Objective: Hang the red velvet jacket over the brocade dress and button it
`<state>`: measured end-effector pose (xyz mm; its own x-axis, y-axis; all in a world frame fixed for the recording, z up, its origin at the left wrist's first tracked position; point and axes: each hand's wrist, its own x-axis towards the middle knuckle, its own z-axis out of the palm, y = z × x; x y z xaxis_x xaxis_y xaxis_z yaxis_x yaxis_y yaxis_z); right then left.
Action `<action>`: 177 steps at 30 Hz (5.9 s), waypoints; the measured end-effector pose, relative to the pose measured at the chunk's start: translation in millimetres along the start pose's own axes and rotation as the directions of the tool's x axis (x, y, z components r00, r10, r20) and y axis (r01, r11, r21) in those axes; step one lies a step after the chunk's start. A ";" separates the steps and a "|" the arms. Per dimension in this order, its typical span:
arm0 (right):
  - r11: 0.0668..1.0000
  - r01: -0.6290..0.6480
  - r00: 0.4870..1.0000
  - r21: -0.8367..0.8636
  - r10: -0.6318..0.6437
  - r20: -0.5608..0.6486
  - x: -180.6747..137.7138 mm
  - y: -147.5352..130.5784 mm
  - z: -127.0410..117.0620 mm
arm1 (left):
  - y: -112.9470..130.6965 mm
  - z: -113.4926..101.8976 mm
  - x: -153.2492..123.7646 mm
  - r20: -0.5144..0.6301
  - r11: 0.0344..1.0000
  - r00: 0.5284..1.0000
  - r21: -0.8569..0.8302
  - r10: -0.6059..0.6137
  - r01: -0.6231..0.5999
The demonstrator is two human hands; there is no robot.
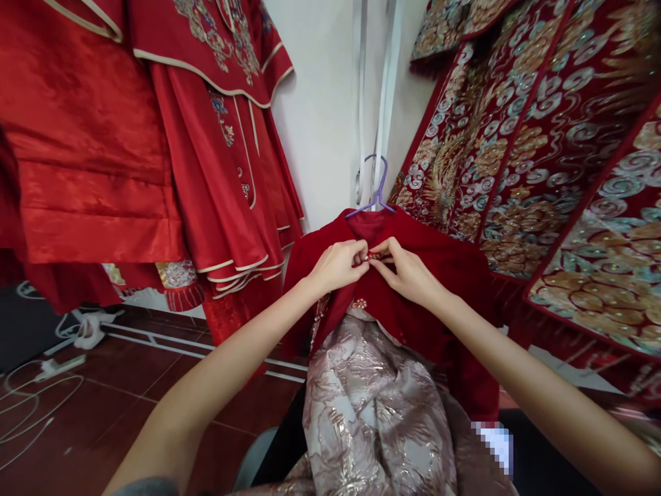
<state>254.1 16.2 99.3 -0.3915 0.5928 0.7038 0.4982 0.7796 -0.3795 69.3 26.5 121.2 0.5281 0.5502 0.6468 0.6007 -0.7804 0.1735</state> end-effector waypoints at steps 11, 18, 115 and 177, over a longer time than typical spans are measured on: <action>1.000 0.009 1.000 0.001 -0.009 -0.010 2.4 -0.1 -0.5 | 2.8 -5.9 4.1 0.040 0.998 0.999 0.047 0.032 -0.034; 0.998 0.002 1.000 -0.067 -0.003 -0.020 4.5 -3.2 2.3 | 6.3 -3.8 7.5 0.058 0.998 0.997 0.032 0.050 -0.052; 0.630 -0.468 0.715 0.620 0.682 -0.153 -19.8 -17.0 115.0 | -19.7 64.2 -87.2 -0.128 0.310 0.473 -0.892 -0.871 0.329; 0.698 -0.678 0.722 0.229 0.691 0.032 -118.5 -15.9 38.1 | -46.1 55.2 -129.6 0.105 0.485 0.609 -0.505 -0.786 0.714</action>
<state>263.1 -58.7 -1.0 0.0370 0.9732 0.2271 0.4365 0.1887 -0.8797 6.3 7.6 -11.6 -0.0874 0.9799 0.1796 0.3652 -0.1362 0.9209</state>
